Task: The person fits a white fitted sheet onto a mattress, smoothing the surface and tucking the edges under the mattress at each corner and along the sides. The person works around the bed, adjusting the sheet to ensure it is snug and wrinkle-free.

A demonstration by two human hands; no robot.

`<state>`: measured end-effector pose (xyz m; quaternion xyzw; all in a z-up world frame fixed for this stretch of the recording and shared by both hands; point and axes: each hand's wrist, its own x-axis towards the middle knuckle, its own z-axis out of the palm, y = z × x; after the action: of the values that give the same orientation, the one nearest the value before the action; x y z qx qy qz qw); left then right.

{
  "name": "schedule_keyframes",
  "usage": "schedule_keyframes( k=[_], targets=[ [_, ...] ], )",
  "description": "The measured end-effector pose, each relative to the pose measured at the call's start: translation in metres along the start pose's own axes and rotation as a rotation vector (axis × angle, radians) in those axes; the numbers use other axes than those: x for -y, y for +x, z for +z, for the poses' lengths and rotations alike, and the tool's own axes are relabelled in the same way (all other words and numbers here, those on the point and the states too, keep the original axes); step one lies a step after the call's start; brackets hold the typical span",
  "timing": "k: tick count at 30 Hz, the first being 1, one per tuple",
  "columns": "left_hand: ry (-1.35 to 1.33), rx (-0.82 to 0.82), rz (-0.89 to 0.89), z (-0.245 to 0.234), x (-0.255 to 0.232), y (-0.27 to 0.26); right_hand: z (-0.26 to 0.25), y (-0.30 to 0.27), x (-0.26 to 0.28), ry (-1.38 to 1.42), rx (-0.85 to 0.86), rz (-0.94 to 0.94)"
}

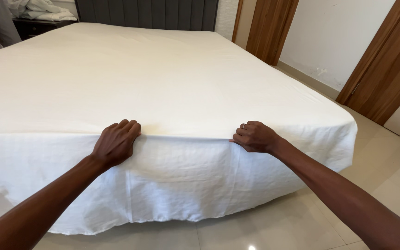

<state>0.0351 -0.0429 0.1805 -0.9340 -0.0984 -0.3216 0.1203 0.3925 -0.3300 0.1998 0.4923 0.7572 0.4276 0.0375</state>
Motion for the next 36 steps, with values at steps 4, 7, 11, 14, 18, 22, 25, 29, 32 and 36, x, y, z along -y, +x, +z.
schedule_keyframes(
  k=[4,7,11,14,18,22,25,29,32,36],
  targets=[
    [0.177,-0.011,0.211,0.004,0.021,-0.008,0.006,-0.001,0.003,-0.077,0.048,0.054],
    [0.377,-0.014,0.293,0.001,0.058,-0.027,0.008,-0.008,-0.004,-0.117,0.056,0.123],
    [0.711,0.187,0.112,-0.034,0.122,-0.070,0.005,-0.028,-0.031,-0.125,0.118,0.179],
    [0.972,0.459,-0.056,-0.071,0.149,-0.105,0.002,-0.062,-0.046,-0.134,0.191,0.221],
    [1.057,0.620,-0.109,-0.067,0.167,-0.120,-0.005,-0.119,-0.071,-0.165,0.308,0.357],
    [1.094,0.646,-0.097,-0.042,0.194,-0.127,-0.021,-0.168,-0.086,-0.287,0.652,0.571],
    [1.120,0.637,-0.110,-0.036,0.213,-0.133,-0.022,-0.186,-0.092,-0.315,0.818,0.683],
    [1.137,0.605,-0.113,-0.030,0.225,-0.135,-0.008,-0.203,-0.102,-0.303,0.854,0.595],
    [1.151,0.591,-0.112,-0.030,0.225,-0.141,-0.006,-0.212,-0.107,-0.292,0.878,0.574],
    [1.177,0.550,-0.132,-0.040,0.227,-0.145,-0.010,-0.209,-0.106,-0.302,0.977,0.564]
  ],
)
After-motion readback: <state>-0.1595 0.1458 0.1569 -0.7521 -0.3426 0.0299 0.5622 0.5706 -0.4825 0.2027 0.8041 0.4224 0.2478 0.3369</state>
